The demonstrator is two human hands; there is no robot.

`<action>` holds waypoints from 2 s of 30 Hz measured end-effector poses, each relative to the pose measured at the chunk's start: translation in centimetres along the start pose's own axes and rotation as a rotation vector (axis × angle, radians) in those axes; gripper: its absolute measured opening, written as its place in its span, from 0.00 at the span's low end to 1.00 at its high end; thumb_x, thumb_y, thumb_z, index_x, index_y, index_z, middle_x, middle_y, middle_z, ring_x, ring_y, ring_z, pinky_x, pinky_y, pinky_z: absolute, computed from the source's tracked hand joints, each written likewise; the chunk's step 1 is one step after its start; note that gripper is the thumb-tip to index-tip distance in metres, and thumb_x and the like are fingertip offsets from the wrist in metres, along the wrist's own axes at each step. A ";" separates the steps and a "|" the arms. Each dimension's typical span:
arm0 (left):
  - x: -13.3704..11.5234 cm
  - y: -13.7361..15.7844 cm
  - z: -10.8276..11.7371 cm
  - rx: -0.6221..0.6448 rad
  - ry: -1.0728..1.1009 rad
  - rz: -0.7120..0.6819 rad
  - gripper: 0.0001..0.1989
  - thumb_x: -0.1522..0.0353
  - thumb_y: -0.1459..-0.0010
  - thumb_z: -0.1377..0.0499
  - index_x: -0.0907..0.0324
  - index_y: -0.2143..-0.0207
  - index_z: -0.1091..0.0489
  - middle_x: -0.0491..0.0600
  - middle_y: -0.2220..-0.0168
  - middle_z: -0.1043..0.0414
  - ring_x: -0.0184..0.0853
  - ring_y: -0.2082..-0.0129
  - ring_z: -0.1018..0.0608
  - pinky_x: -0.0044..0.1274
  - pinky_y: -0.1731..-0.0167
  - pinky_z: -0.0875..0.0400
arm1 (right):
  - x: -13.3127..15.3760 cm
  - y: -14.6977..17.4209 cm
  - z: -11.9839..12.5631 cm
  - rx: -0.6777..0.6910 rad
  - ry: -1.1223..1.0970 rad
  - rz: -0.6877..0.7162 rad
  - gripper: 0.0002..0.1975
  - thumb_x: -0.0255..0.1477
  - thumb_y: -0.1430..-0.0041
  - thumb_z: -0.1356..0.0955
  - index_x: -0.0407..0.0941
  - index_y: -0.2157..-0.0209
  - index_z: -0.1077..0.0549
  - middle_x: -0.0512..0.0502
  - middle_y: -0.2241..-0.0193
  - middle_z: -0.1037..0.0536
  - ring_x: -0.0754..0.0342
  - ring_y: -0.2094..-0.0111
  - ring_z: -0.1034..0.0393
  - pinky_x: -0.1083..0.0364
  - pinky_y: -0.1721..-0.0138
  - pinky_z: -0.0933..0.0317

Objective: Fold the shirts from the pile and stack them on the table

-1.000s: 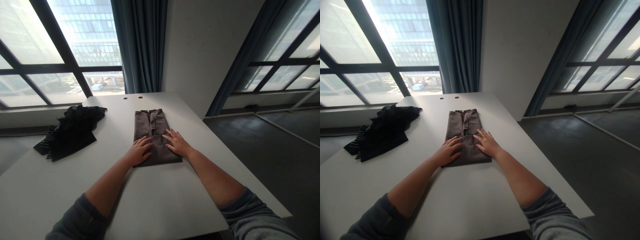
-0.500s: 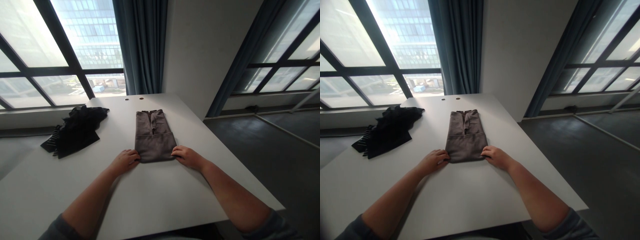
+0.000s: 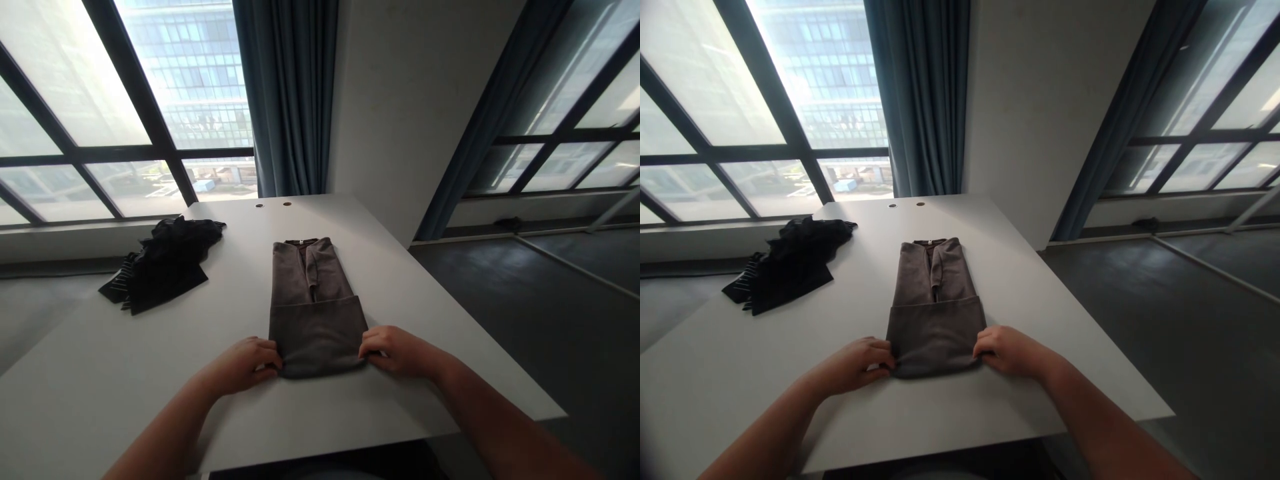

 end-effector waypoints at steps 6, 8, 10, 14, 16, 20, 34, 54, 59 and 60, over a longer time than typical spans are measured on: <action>1.2 -1.0 -0.4 -0.152 0.042 0.033 0.13 0.61 0.30 0.43 0.50 0.48 0.23 0.52 0.43 0.26 0.42 0.43 0.24 0.34 0.42 0.28 | -0.2 -1.0 1.3 -0.023 -0.023 0.032 0.09 0.33 0.34 0.29 0.49 0.54 0.17 0.42 0.50 0.21 0.47 0.50 0.25 0.50 0.47 0.32; 3.0 -2.0 -0.8 -0.228 -0.019 0.081 0.14 0.62 0.30 0.45 0.50 0.47 0.24 0.53 0.40 0.28 0.43 0.41 0.26 0.36 0.39 0.30 | -1.9 -2.3 1.4 -0.115 0.052 0.005 0.11 0.34 0.32 0.30 0.48 0.52 0.18 0.40 0.49 0.22 0.45 0.49 0.26 0.47 0.45 0.33; 4.8 -2.8 -1.1 -0.270 -0.044 0.084 0.13 0.63 0.30 0.45 0.51 0.50 0.23 0.54 0.42 0.28 0.43 0.42 0.25 0.36 0.40 0.29 | -3.8 -3.6 1.3 -0.167 0.123 -0.025 0.11 0.33 0.33 0.31 0.47 0.53 0.19 0.39 0.51 0.22 0.45 0.50 0.27 0.46 0.46 0.33; 7.8 -4.5 -1.0 -0.363 -0.044 0.081 0.12 0.62 0.30 0.44 0.54 0.52 0.24 0.55 0.46 0.27 0.41 0.45 0.24 0.35 0.42 0.28 | -7.5 -6.2 0.8 -0.205 0.109 0.036 0.10 0.32 0.30 0.34 0.45 0.61 0.20 0.42 0.60 0.21 0.48 0.58 0.27 0.49 0.51 0.33; 9.5 -5.8 -0.6 -0.431 -0.074 0.145 0.14 0.61 0.30 0.45 0.55 0.49 0.25 0.55 0.45 0.28 0.42 0.45 0.25 0.37 0.42 0.29 | -9.5 -7.8 0.9 -0.271 0.083 0.063 0.11 0.32 0.30 0.35 0.45 0.63 0.21 0.43 0.62 0.21 0.49 0.59 0.27 0.49 0.50 0.34; 13.9 -9.8 0.6 -0.604 -0.208 0.455 0.20 0.58 0.30 0.45 0.56 0.41 0.29 0.59 0.42 0.28 0.48 0.42 0.25 0.42 0.40 0.32 | -14.5 -12.1 1.5 -0.525 0.165 -0.135 0.10 0.33 0.32 0.33 0.44 0.59 0.21 0.39 0.57 0.20 0.44 0.52 0.28 0.45 0.44 0.36; 24.7 -21.4 5.6 -0.706 -0.089 0.704 0.25 0.56 0.30 0.46 0.51 0.35 0.33 0.56 0.46 0.21 0.49 0.42 0.24 0.40 0.41 0.33 | -24.3 -24.5 4.6 -0.565 0.300 -0.647 0.22 0.43 0.27 0.39 0.48 0.47 0.20 0.38 0.40 0.24 0.40 0.36 0.35 0.41 0.36 0.42; 25.6 -22.8 6.5 -0.892 0.463 0.656 0.36 0.59 0.40 0.34 0.54 0.31 0.37 0.55 0.52 0.20 0.41 0.57 0.18 0.34 0.51 0.24 | -23.6 -24.7 5.4 -0.760 -0.374 -0.293 0.23 0.33 0.38 0.32 0.45 0.42 0.24 0.42 0.43 0.21 0.47 0.45 0.25 0.44 0.37 0.34; 25.8 -23.3 6.6 -0.897 0.542 0.568 0.29 0.59 0.41 0.34 0.57 0.39 0.29 0.53 0.54 0.18 0.40 0.59 0.18 0.32 0.54 0.23 | -23.2 -24.8 5.4 -0.794 -0.429 -0.267 0.23 0.35 0.38 0.30 0.45 0.43 0.23 0.41 0.43 0.20 0.46 0.45 0.24 0.44 0.38 0.33; 25.7 -23.3 6.6 -0.900 0.556 0.544 0.26 0.59 0.42 0.34 0.58 0.42 0.26 0.53 0.54 0.18 0.40 0.59 0.18 0.32 0.54 0.23 | -23.1 -24.8 5.4 -0.801 -0.457 -0.258 0.23 0.36 0.38 0.30 0.46 0.43 0.23 0.41 0.43 0.20 0.46 0.46 0.23 0.44 0.39 0.32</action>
Point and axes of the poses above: each hand's wrist, its own y-axis away from the middle knuckle, its own z-axis out of the back of the hand, x = y × z, the point moved 1 cm from there along -y, towards the middle knuckle
